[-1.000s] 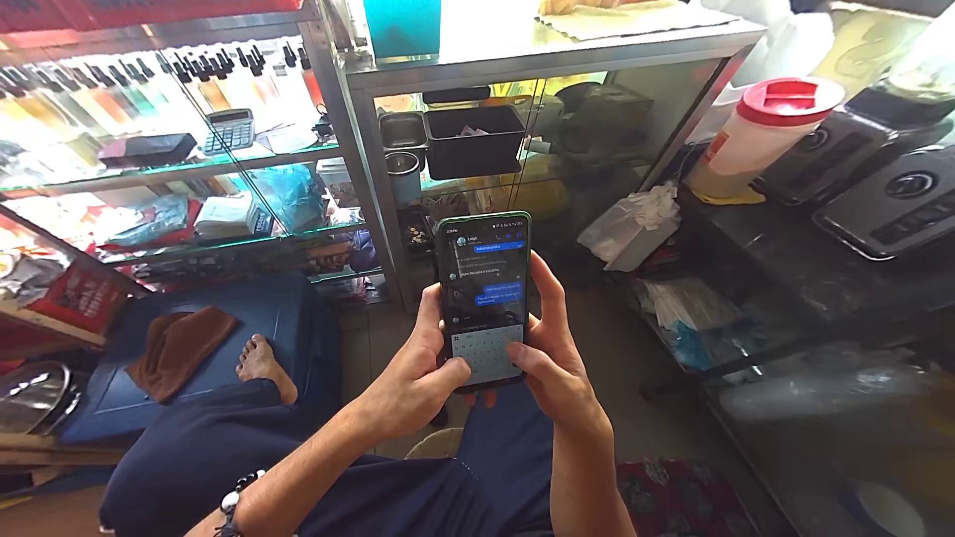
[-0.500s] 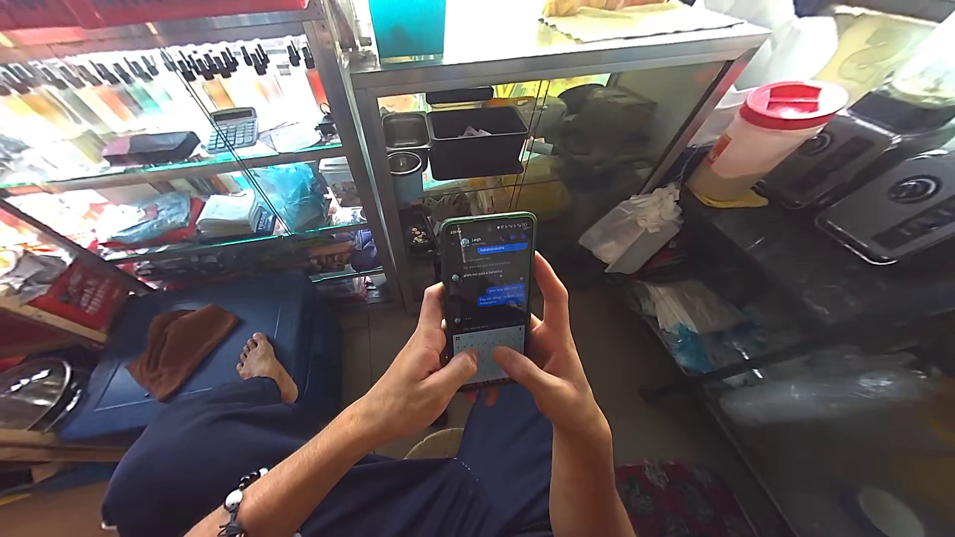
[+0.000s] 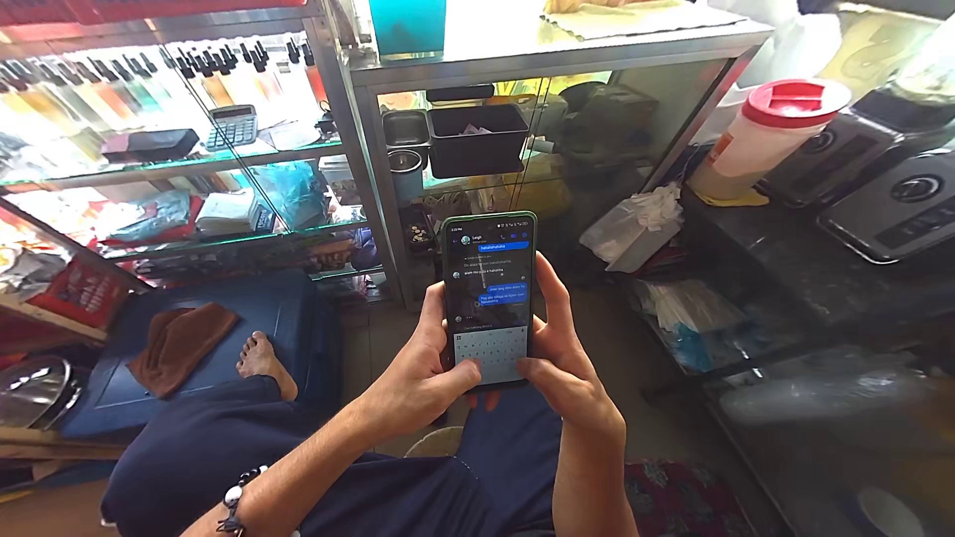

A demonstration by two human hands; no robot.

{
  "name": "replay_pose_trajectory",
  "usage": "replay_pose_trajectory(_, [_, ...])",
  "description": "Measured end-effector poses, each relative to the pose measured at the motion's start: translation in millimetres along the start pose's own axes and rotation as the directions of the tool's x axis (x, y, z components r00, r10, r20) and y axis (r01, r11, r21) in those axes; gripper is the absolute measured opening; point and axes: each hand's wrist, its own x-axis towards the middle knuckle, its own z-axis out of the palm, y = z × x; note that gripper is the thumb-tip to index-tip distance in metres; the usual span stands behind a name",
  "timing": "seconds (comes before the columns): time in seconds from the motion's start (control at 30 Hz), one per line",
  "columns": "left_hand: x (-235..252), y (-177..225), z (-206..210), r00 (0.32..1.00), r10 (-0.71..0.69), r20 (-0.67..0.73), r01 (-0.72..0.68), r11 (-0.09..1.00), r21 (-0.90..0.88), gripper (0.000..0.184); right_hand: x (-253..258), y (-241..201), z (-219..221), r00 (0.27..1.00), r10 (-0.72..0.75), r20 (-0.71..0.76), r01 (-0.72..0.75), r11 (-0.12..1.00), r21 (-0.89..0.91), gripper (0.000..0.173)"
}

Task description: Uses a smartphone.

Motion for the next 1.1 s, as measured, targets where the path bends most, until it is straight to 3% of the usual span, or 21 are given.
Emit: replay_pose_trajectory(1.1, [0.9, -1.1, 1.2, 0.999, 0.013, -0.042, -0.010, 0.997, 0.076, 0.069, 3.8, -0.2, 9.0, 0.999, -0.016, -0.049, 0.015, 0.999, -0.036, 0.088])
